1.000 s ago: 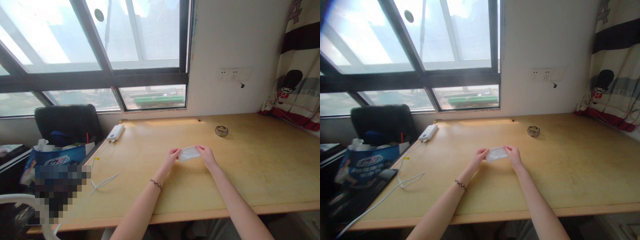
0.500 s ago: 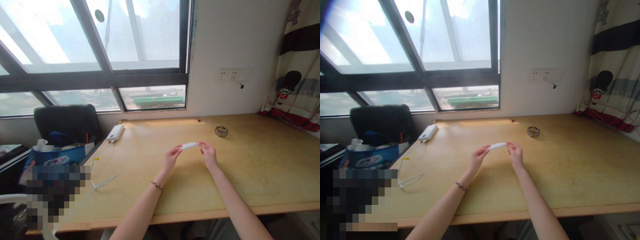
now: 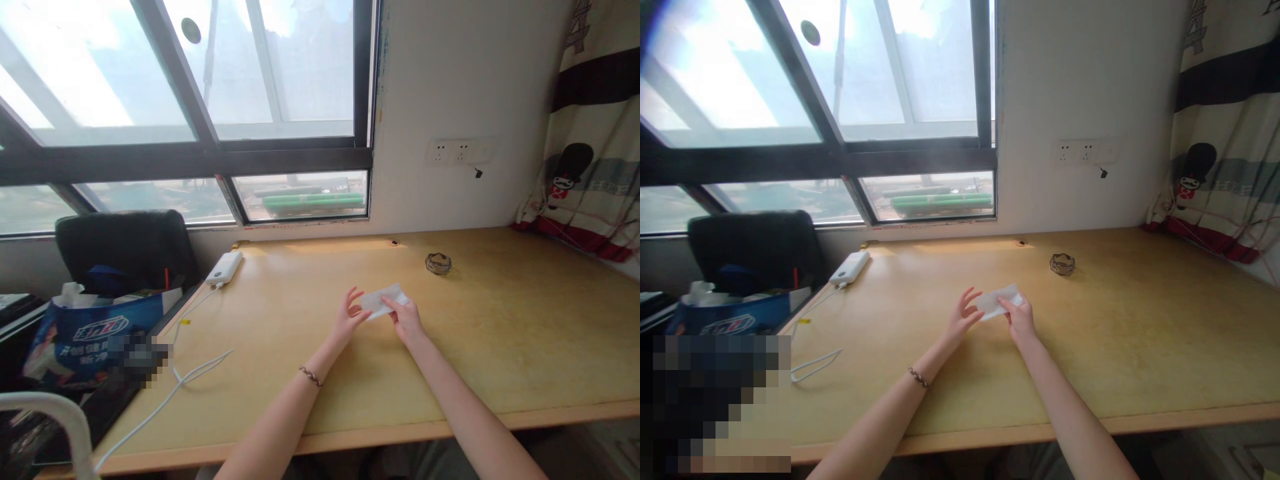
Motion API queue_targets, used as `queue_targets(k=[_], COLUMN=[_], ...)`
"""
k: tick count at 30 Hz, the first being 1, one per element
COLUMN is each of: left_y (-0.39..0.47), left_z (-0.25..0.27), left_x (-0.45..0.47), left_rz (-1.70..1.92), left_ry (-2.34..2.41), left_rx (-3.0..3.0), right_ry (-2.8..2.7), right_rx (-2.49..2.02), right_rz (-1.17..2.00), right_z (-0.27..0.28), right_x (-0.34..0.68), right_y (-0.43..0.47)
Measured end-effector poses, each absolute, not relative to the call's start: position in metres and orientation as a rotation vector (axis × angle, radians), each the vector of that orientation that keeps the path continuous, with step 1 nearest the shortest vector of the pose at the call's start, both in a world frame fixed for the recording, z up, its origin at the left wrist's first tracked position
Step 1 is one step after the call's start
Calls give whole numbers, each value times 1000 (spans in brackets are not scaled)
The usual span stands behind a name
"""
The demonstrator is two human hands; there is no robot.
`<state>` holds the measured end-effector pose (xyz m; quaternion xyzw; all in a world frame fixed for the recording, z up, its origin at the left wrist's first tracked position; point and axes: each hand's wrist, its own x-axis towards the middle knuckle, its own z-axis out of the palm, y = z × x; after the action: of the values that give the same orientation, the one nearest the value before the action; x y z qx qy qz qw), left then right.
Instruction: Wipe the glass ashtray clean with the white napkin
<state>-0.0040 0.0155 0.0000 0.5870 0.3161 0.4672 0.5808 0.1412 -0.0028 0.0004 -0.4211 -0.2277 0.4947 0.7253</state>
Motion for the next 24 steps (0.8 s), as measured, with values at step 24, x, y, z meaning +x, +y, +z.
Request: queue_targets(k=[24], left_y=[23], left_z=[-7], left_x=[-12], left_rz=[1180], left_ry=[1156], left_rx=[1581], right_ry=[-724], right_rx=[-1191], right_rz=[1047], right_z=[-9], right_x=[151], right_y=[-2])
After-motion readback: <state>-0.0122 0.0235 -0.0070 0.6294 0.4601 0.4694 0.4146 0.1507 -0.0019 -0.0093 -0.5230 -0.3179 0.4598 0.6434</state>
